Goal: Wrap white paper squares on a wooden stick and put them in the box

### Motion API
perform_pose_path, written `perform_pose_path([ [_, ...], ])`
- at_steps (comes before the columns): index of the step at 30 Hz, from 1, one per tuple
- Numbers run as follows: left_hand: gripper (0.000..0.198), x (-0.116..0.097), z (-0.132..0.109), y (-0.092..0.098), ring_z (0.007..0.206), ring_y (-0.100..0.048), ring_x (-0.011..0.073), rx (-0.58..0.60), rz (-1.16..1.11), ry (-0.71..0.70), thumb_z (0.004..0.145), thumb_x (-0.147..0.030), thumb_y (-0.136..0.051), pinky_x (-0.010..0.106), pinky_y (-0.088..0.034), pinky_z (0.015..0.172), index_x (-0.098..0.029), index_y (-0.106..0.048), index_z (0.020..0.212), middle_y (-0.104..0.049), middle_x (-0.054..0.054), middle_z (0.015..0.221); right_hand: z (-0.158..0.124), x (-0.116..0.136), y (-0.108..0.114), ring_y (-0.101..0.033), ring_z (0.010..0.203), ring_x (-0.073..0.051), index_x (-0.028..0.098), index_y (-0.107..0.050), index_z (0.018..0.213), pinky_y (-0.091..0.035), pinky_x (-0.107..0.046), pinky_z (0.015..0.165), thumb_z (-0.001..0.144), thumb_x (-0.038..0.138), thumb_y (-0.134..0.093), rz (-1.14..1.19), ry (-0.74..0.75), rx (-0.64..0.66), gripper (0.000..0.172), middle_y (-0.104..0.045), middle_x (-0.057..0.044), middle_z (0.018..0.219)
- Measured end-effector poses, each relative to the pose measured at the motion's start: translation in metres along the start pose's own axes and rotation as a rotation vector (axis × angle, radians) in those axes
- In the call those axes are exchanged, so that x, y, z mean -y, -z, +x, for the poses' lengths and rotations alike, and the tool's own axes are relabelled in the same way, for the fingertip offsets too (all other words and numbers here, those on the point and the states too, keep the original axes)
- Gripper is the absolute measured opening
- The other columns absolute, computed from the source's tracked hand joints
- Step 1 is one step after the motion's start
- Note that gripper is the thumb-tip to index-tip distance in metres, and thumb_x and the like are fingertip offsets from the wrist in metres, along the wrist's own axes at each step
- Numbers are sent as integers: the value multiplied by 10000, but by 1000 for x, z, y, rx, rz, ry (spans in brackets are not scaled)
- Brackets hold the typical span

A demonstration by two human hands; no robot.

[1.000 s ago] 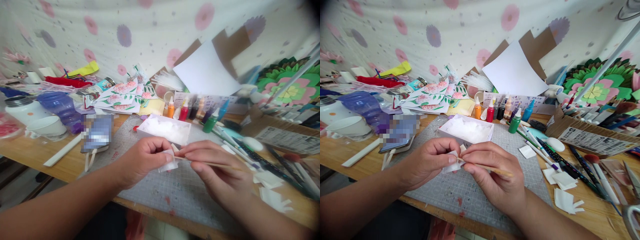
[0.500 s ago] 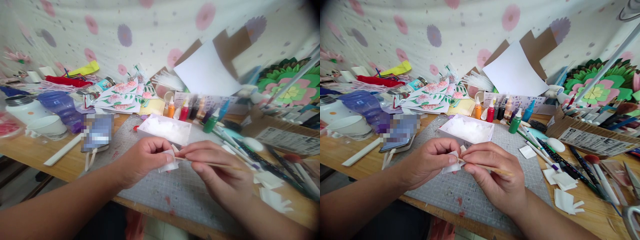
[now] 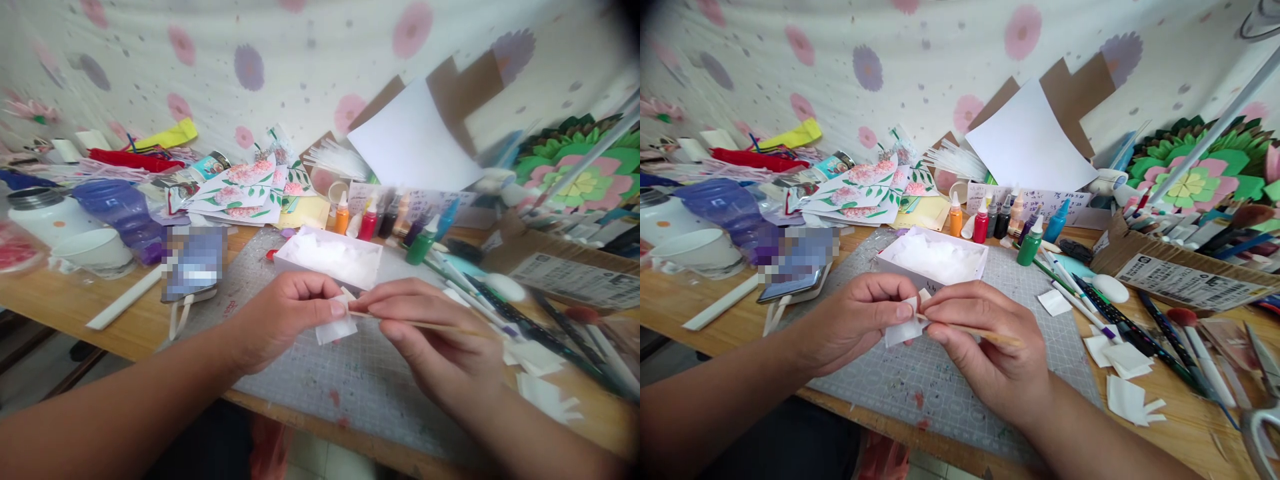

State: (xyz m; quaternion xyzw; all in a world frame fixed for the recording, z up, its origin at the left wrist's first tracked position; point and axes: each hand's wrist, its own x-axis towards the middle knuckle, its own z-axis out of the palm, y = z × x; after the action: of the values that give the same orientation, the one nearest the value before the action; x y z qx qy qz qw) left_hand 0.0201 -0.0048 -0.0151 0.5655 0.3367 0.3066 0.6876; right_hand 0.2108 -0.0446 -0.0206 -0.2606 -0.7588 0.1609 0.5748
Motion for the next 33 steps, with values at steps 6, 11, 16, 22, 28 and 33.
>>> perform_pose_path([
  [6,189,1,0,1,640,-449,95,-10,31,-1,752,-321,-714,238,-326,605,-148,-645,714,-558,-27,658,0,-2,-1,-701,846,-163,182,-706,938,-584,-287,744,821,52,-612,23,-22,-14,199,-747,-80,864],
  [11,203,1,0,3,656,-454,106,-13,56,7,748,-342,-715,249,-329,614,-156,-642,714,-561,-23,667,1,-1,0,-703,826,-174,229,-705,961,-590,-315,722,836,80,-603,14,-37,-11,219,-748,-55,851],
  [16,195,0,0,2,644,-448,116,-31,79,13,743,-337,-700,257,-329,604,-161,-632,696,-550,-18,656,2,0,0,-706,815,-179,193,-707,943,-590,-310,704,825,56,-603,19,-20,4,209,-743,-82,854],
  [22,175,-2,0,0,625,-432,115,-46,79,10,744,-315,-686,253,-325,591,-163,-621,687,-531,-18,643,2,0,0,-709,819,-178,197,-706,926,-589,-301,715,812,48,-612,26,-43,15,210,-744,-75,854],
  [28,189,0,0,3,635,-425,113,-61,157,-35,787,-319,-655,255,-316,592,-161,-599,698,-514,-25,649,3,-1,0,-706,811,-173,167,-704,888,-588,-297,716,804,36,-616,-12,-27,26,178,-740,-78,837],
  [33,215,-3,0,3,614,-399,100,-100,363,-119,830,-319,-610,246,-303,570,-155,-586,694,-481,-37,629,3,-2,0,-707,809,-182,212,-698,895,-596,-327,710,813,53,-620,-63,-29,26,195,-740,-45,798],
])
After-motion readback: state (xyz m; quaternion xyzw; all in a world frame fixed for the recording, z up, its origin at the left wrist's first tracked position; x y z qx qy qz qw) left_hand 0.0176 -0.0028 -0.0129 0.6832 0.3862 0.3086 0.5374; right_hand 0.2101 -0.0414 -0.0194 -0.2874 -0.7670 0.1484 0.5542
